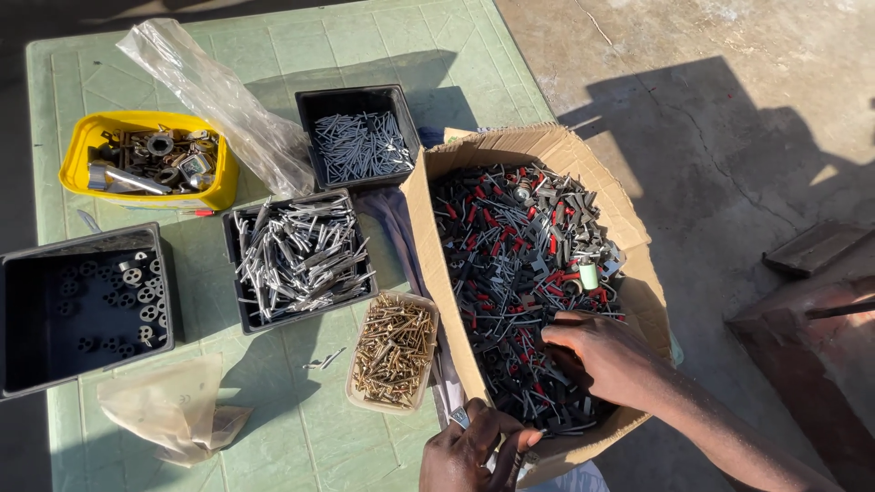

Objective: Sorting various metal fasteners and clips from a large box into smaller containers.

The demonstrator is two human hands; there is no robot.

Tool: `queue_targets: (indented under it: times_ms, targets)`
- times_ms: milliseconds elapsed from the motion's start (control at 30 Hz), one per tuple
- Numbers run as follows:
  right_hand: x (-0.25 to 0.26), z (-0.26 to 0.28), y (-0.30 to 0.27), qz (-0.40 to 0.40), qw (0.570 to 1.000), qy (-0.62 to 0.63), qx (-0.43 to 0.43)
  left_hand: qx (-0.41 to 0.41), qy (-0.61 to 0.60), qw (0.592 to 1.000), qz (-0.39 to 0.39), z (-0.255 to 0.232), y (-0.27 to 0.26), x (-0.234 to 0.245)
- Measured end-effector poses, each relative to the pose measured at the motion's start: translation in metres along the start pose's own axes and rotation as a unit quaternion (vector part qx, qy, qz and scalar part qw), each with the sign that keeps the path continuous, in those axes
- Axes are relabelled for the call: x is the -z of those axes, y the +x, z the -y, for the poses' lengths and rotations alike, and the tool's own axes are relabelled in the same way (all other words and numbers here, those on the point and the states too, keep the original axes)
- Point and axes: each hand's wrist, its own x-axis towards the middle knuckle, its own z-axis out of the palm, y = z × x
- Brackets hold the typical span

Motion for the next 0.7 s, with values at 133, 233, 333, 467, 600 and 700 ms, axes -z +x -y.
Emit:
queue_targets:
  times_ms: [133, 233, 333, 467, 600, 700]
  targets:
    - [0.003, 0.009, 0.002, 0.016, 1.0, -0.02, -0.012, 0.024, -0.023, 0.999, 0.0, -0.004, 0.002, 0.004]
    - [-0.001, 0.008, 0.005, 0.071, 0.997, 0.009, -0.037, 0.043, -0.006, 0.999, 0.014, -0.004, 0.0, 0.001]
    - [-0.003, 0.006, 0.006, 0.035, 0.999, 0.003, -0.01, -0.027, -0.021, 0.999, -0.01, -0.001, 0.002, -0.001]
    - [-0.017, -0.004, 0.01, -0.026, 0.997, 0.03, 0.064, -0.022, -0.013, 1.0, -0.01, -0.002, 0.003, -0.002]
    - [-0.003, 0.02, -0.006, -0.108, 0.983, 0.142, 0.032, 0.029, -0.013, 0.999, -0.004, -0.007, 0.005, -0.002]
    - [0.002, 0.049, -0.025, -0.208, 0.915, 0.335, 0.079, 0.002, -0.025, 1.0, -0.015, -0.014, 0.01, 0.0]
